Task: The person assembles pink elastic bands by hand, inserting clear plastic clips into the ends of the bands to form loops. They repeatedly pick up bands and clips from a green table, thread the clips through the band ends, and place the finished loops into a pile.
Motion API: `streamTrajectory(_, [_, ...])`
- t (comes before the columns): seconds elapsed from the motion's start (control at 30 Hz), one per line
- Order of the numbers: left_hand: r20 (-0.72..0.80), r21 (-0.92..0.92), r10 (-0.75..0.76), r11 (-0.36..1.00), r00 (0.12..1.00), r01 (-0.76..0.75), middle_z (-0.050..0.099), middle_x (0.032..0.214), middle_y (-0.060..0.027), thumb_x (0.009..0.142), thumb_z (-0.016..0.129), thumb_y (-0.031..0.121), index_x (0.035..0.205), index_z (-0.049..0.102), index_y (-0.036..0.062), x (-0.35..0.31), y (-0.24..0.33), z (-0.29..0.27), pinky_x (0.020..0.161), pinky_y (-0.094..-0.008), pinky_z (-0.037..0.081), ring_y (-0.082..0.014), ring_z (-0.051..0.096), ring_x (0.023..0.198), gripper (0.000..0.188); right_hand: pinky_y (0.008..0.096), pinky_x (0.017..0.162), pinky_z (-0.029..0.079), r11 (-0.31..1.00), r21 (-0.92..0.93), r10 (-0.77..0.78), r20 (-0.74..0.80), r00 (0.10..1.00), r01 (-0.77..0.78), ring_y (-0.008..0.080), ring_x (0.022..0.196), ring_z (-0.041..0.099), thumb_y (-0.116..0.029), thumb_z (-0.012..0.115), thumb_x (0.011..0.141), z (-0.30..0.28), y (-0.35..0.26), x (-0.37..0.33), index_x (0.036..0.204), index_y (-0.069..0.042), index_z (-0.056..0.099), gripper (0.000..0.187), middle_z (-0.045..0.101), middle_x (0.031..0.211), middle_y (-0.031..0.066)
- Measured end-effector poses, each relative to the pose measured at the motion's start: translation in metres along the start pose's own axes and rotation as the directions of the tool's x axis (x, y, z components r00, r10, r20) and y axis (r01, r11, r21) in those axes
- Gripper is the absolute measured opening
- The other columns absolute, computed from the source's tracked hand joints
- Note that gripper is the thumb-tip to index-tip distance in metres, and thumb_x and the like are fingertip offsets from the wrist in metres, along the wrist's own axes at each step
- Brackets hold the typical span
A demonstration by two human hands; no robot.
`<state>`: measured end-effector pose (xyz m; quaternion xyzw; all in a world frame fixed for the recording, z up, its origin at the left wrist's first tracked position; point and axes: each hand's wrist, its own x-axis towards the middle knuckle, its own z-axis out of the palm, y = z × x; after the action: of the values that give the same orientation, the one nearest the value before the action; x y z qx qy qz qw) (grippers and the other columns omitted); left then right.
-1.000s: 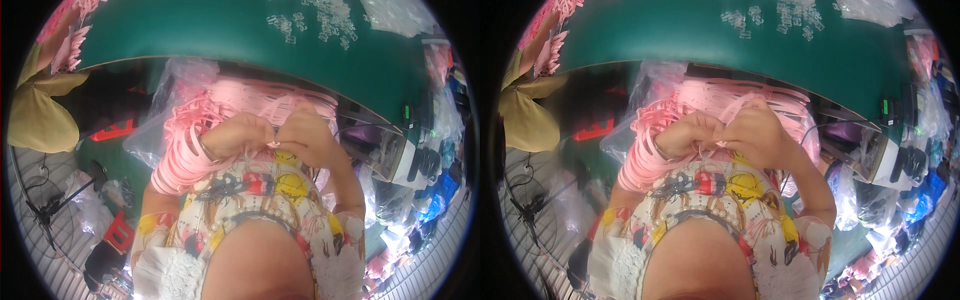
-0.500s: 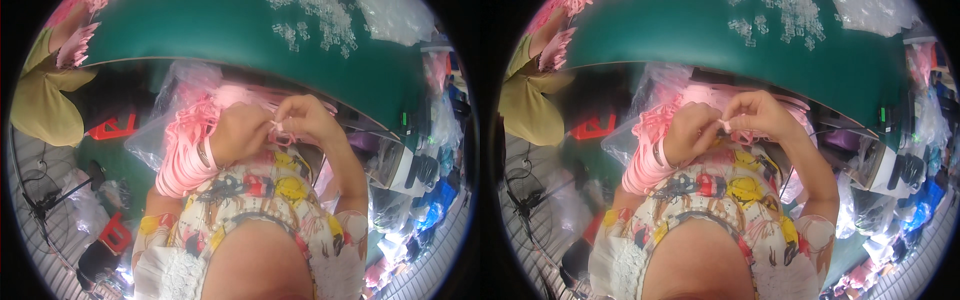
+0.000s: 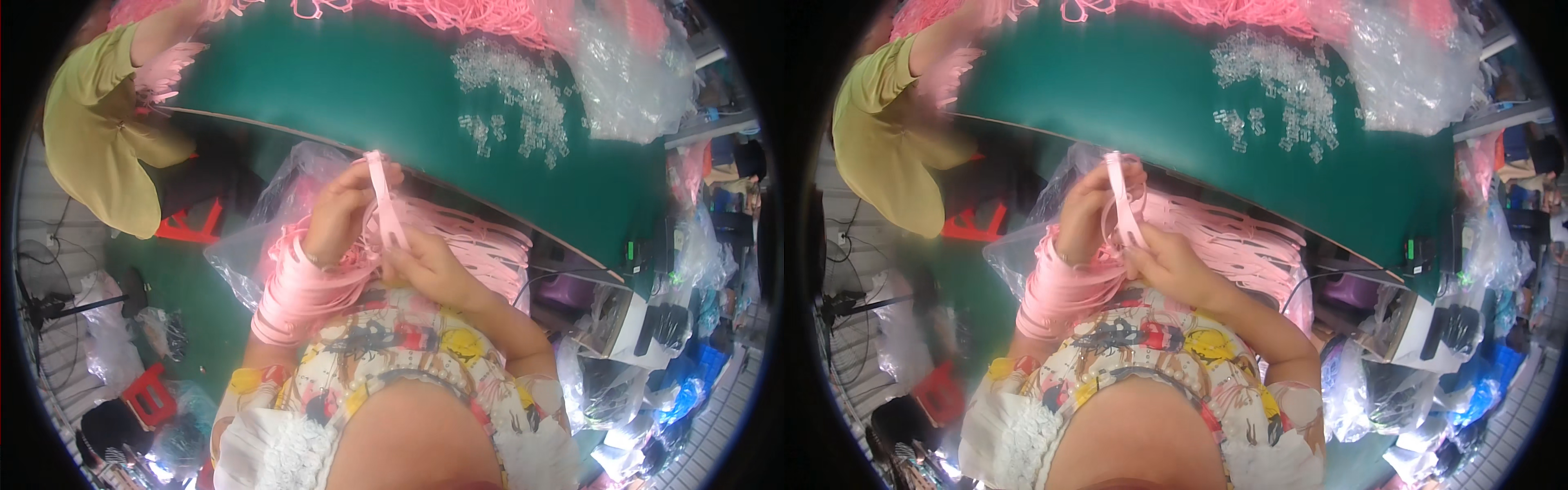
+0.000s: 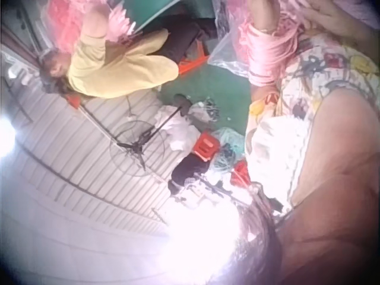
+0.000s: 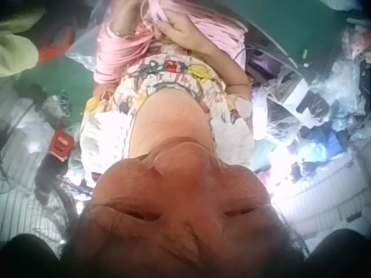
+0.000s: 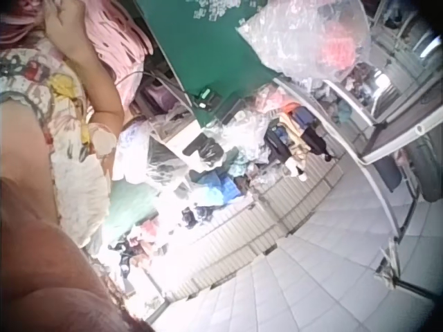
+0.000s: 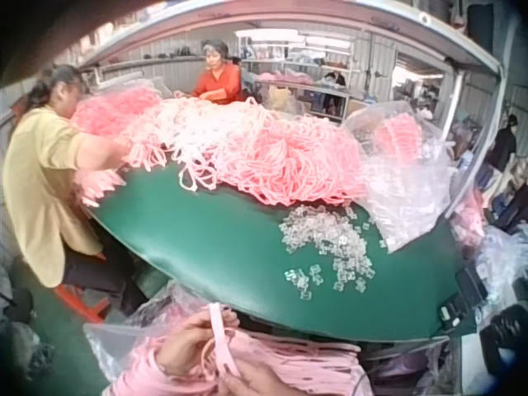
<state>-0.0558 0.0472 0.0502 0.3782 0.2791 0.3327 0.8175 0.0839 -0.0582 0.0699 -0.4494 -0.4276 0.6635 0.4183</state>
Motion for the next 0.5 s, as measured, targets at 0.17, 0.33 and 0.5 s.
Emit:
streamTrajectory(0.17, [0.37, 0.367, -0.052, 0.925, 0.927, -0.095, 0.059, 0.117, -0.0137, 0.088, 0.053, 0.011, 0.116, 0.058, 0.0004, 0.015, -0.034, -0.004, 0.096, -0.0324, 0.042, -0.0252, 0.054, 0.111, 0.03, 0.0302, 0.069, 0.047, 0.987, -0.115, -0.09, 0.192, 0.977, 0.114, 0.0146, 0.075, 0.057, -0.017, 0.046, 0.094, 0.027, 0.004, 0.047, 0.094, -0.003, 0.052, 0.015, 0.06, 0.08, 0.006])
streamTrajectory(0.33, [0.691, 0.532, -0.043, 0.706, 0.722, -0.467, 0.056, 0.12, -0.0189, 0.089, 0.052, 0.01, 0.118, 0.056, -0.0005, 0.029, -0.069, 0.015, 0.099, -0.0368, 0.039, -0.03, 0.049, 0.117, 0.031, 0.0357, 0.071, 0.048, 0.843, -0.433, -0.098, 0.458, 0.884, 0.318, 0.0234, 0.075, 0.06, -0.021, 0.056, 0.088, 0.058, -0.025, 0.074, 0.092, -0.002, 0.055, 0.019, 0.061, 0.08, 0.0145])
streamTrajectory(0.5, [0.777, 0.533, -0.081, 0.613, 0.625, -0.583, 0.057, 0.117, -0.0204, 0.089, 0.051, 0.007, 0.118, 0.056, -0.0017, 0.046, -0.056, 0.024, 0.095, -0.0389, 0.042, -0.0316, 0.053, 0.113, 0.031, 0.0435, 0.067, 0.048, 0.277, -0.859, -0.344, 0.331, 0.879, 0.431, 0.0327, 0.074, 0.06, -0.025, 0.062, 0.079, 0.043, -0.057, 0.089, 0.077, -0.005, 0.062, 0.02, 0.062, 0.075, 0.0138])
